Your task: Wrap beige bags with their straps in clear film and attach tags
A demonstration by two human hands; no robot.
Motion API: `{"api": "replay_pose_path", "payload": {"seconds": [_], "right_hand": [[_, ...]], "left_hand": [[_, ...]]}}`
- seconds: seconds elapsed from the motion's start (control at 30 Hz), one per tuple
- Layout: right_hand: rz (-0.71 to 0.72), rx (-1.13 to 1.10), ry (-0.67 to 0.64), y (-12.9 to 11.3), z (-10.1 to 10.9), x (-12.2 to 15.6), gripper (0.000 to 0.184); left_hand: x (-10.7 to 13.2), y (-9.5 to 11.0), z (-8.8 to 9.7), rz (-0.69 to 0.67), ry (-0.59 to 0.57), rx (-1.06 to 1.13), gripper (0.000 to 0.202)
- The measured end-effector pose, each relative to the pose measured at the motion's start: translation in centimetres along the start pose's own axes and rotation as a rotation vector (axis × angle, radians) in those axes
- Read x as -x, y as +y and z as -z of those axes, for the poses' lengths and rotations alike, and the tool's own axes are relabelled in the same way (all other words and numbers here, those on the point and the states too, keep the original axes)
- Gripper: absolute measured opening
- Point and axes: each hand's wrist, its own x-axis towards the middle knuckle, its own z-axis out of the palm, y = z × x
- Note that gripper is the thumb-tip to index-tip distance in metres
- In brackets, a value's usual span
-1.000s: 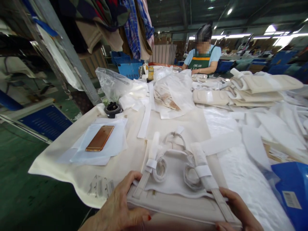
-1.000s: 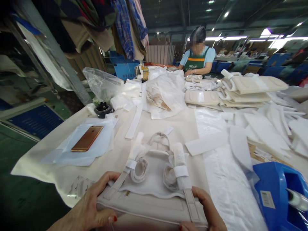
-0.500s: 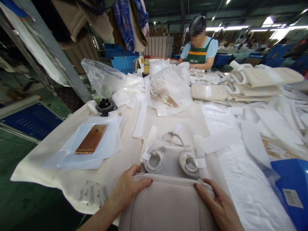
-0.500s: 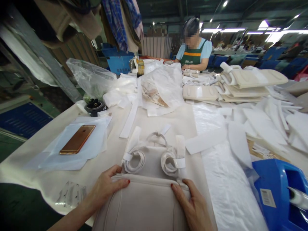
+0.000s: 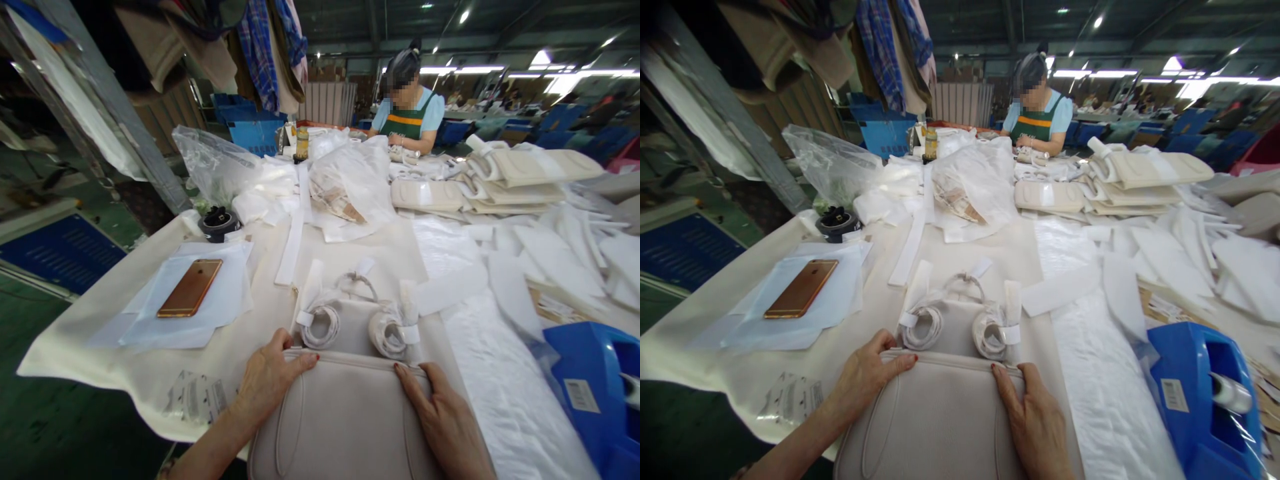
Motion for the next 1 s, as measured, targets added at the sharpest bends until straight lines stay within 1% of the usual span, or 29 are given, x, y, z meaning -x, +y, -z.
{"api": "replay_pose_path", "payload": {"seconds": [0.07, 0.13, 0.23, 0.27, 0.3, 0.33, 0.4, 0.43, 0.47, 0.5, 0.53, 0.6, 0.63, 0.67, 0.73, 0.77, 0.8, 0.83, 0.87, 0.9, 0.93, 0.97, 1.0], "right_hand": [[0.152, 0.246, 0.01, 0.6, -0.5, 0.4, 0.051], [0.272, 0.429, 0.095, 1.0, -0.9, 0.7, 0.054], [0.423, 0.586, 0.305, 1.1, -0.9, 0.8, 0.051], [0.462, 0.613, 0.353, 0.9, -0.7, 0.7, 0.05], [0.489, 0.629, 0.375, 0.7, -0.5, 0.6, 0.05], [0.478, 0.632, 0.383, 0.3, -0.2, 0.5, 0.046], [0.354, 0.591, 0.43, -0.9, 0.5, 0.2, 0.031], [0.292, 0.541, 0.481, -1.6, 0.7, 0.1, 0.027], [0.267, 0.471, 0.544, -2.4, 0.7, 0.0, 0.026], [0.299, 0.391, 0.596, -3.3, 0.6, 0.0, 0.025], [0.387, 0.312, 0.62, -4.1, 0.3, -0.1, 0.024], [0.585, 0.206, 0.564, -5.4, -0.9, -0.2, 0.029], [0.629, 0.187, 0.523, -5.9, -1.5, -0.2, 0.032], [0.637, 0.188, 0.491, -6.2, -2.2, -0.3, 0.034], [0.609, 0.205, 0.479, -6.4, -3.3, -0.3, 0.037], [0.605, 0.211, 0.485, -6.4, -3.6, -0.4, 0.037], [0.613, 0.214, 0.493, -6.3, -3.8, -0.4, 0.037], [0.623, 0.218, 0.498, -6.1, -3.8, -0.5, 0.037], [0.631, 0.223, 0.504, -6.0, -3.7, -0.5, 0.037], [0.638, 0.226, 0.512, -6.0, -3.6, -0.5, 0.037], [0.642, 0.226, 0.52, -6.0, -3.5, -0.5, 0.037], [0.641, 0.221, 0.528, -6.0, -3.5, -0.5, 0.037], [0.635, 0.21, 0.535, -6.0, -3.4, -0.5, 0.036]], "left_hand": [[-0.4, 0.1, 0.1, -0.013, -0.015, -0.046, 0.03], [-1.1, 0.2, 0.2, -0.027, -0.024, -0.068, 0.031], [-1.9, 0.4, 0.2, -0.017, -0.032, -0.087, 0.03], [-2.1, 0.4, 0.2, -0.015, -0.034, -0.094, 0.03], [-2.2, 0.4, 0.2, -0.014, -0.036, -0.102, 0.03], [-2.3, 0.5, 0.2, -0.017, -0.037, -0.107, 0.03], [-2.5, 0.5, 0.2, -0.026, -0.044, -0.107, 0.03], [-2.6, 0.6, 0.2, -0.029, -0.048, -0.108, 0.031], [-2.8, 0.6, 0.3, -0.034, -0.049, -0.109, 0.032], [-3.1, 0.8, 0.3, -0.042, -0.049, -0.11, 0.033], [-3.4, 0.9, 0.3, -0.052, -0.048, -0.113, 0.034], [-3.9, 1.2, 0.2, -0.074, -0.046, -0.121, 0.034], [-4.0, 1.4, 0.2, -0.082, -0.044, -0.126, 0.034], [-4.0, 1.5, 0.1, -0.083, -0.043, -0.137, 0.034], [-3.6, 1.6, 0.0, -0.064, -0.039, -0.185, 0.036], [-3.2, 1.8, 0.0, -0.058, -0.015, -0.234, 0.037], [-2.7, 2.0, -0.1, -0.076, 0.038, -0.301, 0.037], [-2.2, 2.3, -0.3, -0.127, 0.124, -0.368, 0.036], [-1.8, 2.8, -0.6, -0.217, 0.227, -0.419, 0.034], [-1.5, 3.6, -0.9, -0.335, 0.318, -0.449, 0.031], [-1.4, 4.6, -1.3, -0.459, 0.368, -0.465, 0.029], [-1.6, 5.9, -1.7, -0.567, 0.372, -0.471, 0.027], [-2.0, 7.4, -2.3, -0.645, 0.324, -0.478, 0.027]]}}
